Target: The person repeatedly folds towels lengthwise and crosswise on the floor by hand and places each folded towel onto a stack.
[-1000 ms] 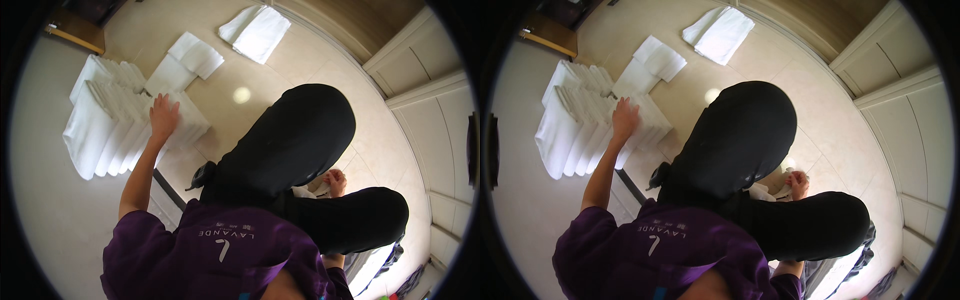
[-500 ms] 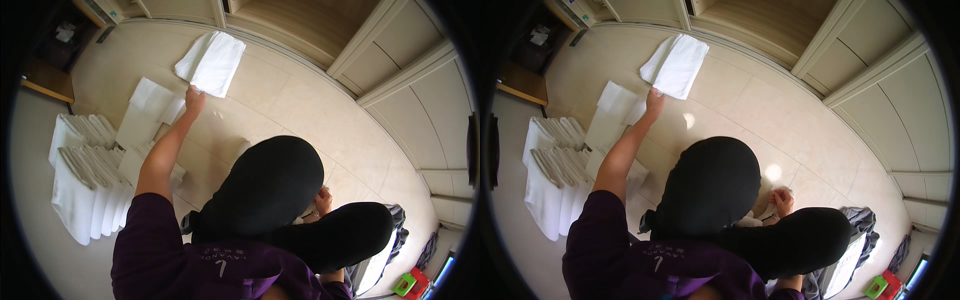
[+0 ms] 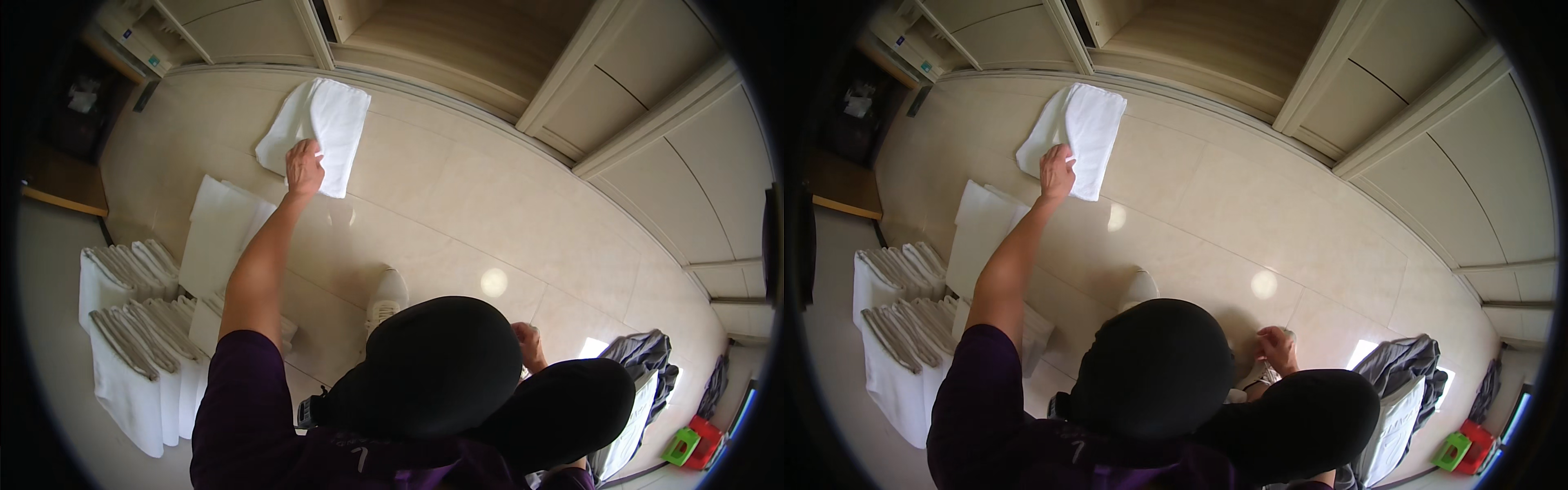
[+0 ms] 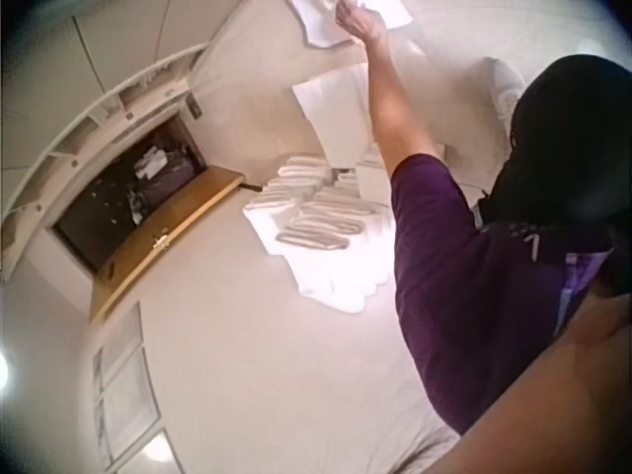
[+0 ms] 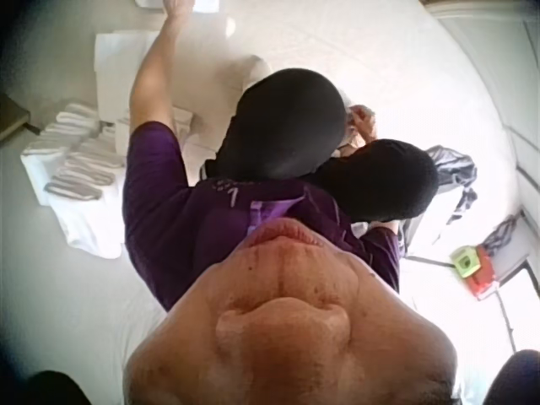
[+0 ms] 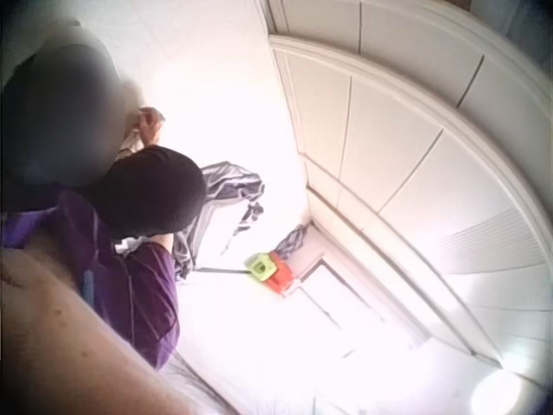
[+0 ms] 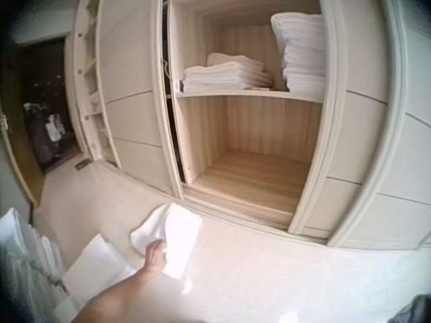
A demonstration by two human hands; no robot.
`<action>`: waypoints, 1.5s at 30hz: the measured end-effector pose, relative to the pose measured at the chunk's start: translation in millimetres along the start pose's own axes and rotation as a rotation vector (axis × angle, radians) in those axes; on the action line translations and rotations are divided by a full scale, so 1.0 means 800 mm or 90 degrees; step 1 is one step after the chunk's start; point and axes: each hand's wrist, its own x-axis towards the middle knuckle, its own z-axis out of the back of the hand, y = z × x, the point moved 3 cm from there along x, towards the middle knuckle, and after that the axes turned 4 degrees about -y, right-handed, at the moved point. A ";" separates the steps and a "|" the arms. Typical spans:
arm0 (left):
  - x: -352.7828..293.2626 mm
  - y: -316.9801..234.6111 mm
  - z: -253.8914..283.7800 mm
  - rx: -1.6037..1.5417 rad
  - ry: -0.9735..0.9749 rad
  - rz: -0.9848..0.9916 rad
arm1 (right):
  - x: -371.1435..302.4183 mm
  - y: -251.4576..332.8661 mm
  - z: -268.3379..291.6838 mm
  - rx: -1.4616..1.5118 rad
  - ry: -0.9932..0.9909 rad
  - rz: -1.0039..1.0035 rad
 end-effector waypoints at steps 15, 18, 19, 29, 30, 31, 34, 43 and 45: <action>-0.086 -0.426 0.056 -0.630 0.548 -0.308 | 0.097 0.232 0.030 -0.446 -0.005 0.509; -0.103 -0.413 0.038 -0.475 0.705 -0.312 | 0.066 0.201 0.051 -0.260 0.053 0.319; -0.110 -0.411 0.031 -0.355 0.777 -0.376 | 0.045 0.198 0.072 -0.199 0.045 0.281; -0.127 -0.342 0.010 -0.296 0.853 -0.454 | -0.037 0.140 0.235 0.025 0.045 -0.022; -0.104 -0.339 0.019 -0.267 0.905 -0.358 | -0.040 0.128 0.254 0.046 0.034 -0.059; -0.087 -0.322 0.023 -0.237 0.894 -0.228 | -0.034 0.120 0.264 0.070 0.031 -0.088; -0.041 -0.287 0.018 -0.363 0.862 -0.084 | 0.022 0.094 0.264 -0.162 -0.087 -0.009; -0.073 -0.256 -0.040 -0.276 0.397 -0.150 | 0.057 0.015 0.154 -0.504 -0.266 0.214; -0.110 -0.253 -0.042 -0.251 0.368 -0.318 | 0.037 -0.016 0.149 -0.556 -0.303 0.246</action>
